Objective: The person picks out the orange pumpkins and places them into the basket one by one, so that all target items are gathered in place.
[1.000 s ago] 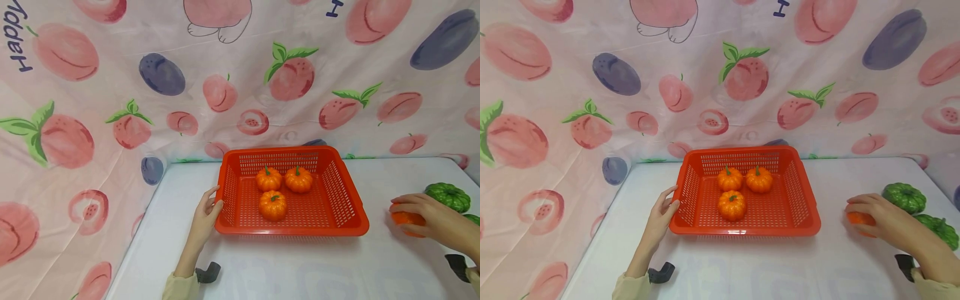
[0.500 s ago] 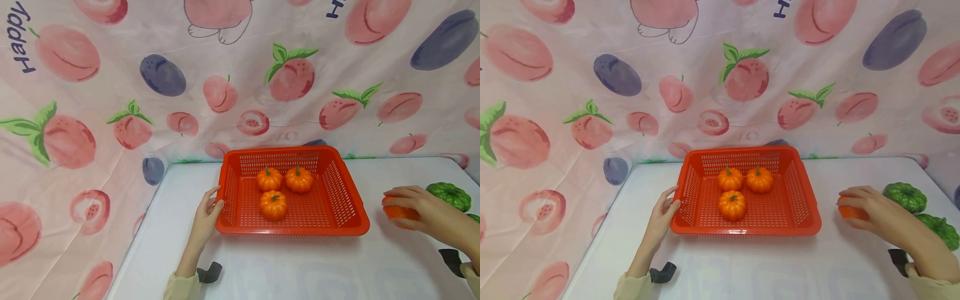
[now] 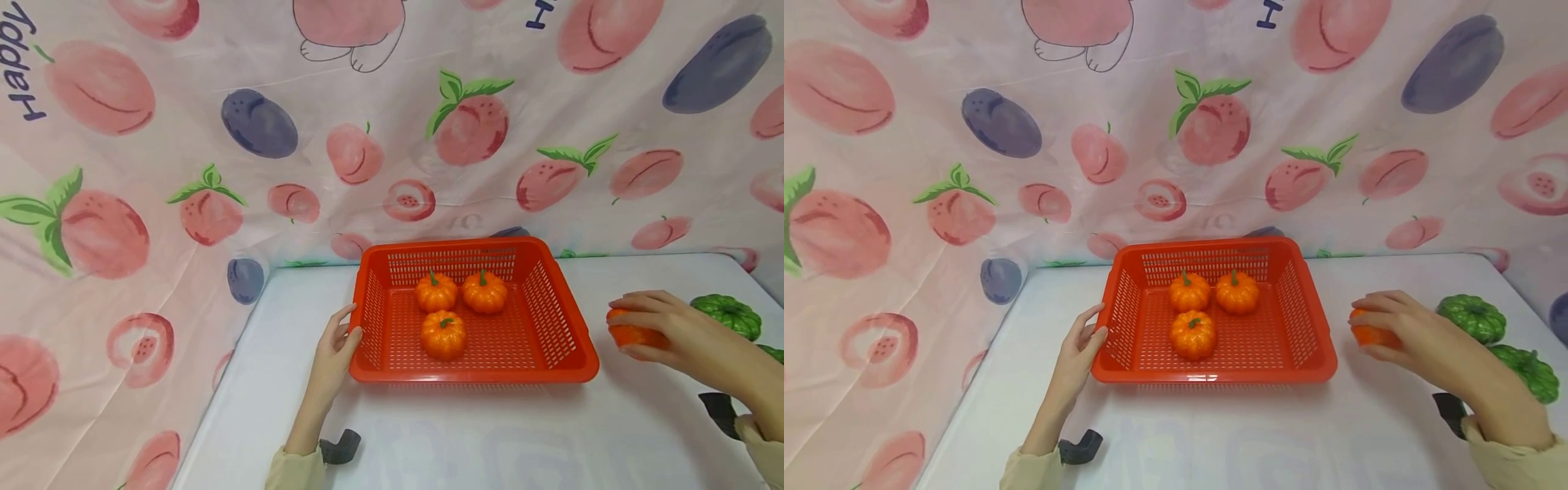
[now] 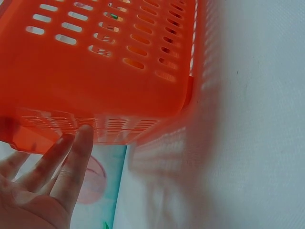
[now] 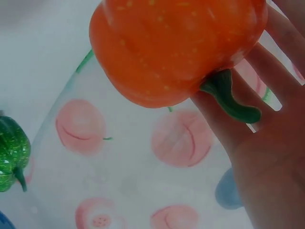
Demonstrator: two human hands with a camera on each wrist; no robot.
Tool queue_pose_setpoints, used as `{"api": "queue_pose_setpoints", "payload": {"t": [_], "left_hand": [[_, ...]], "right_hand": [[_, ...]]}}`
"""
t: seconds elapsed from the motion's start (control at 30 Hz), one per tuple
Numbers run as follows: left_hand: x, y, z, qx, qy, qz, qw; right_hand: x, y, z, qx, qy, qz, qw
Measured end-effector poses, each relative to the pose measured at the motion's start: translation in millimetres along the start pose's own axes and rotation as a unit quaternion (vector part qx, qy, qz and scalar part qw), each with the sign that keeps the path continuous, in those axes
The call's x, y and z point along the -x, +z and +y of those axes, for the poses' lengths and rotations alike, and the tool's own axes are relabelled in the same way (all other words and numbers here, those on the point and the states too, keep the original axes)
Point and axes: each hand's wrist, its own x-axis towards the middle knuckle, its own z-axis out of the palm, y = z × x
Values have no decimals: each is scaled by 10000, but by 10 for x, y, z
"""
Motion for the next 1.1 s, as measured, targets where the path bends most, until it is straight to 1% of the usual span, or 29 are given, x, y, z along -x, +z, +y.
{"api": "queue_pose_setpoints", "payload": {"t": [0.1,0.23,0.43,0.7,0.93,1.1], "left_hand": [[4,1,3,15,-14,13,10000],[6,0,4,49,-4,9,10000],[3,-3,-7,55,3,12,10000],[8,-5,-10,35,7,8,10000],[2,2,3,70,1,-2,10000],[7,3,4,31,-5,0,10000]], "right_hand": [[-21,-27,-33,-23,43,-77,10000],[-41,-63,-71,51,-53,25,10000],[-79,-101,-127,197,-375,376,9984],[-143,-168,-226,425,-803,841,9923],[-230,-277,-380,370,-736,738,9939],[-294,-326,-470,321,-853,764,9929]]}}
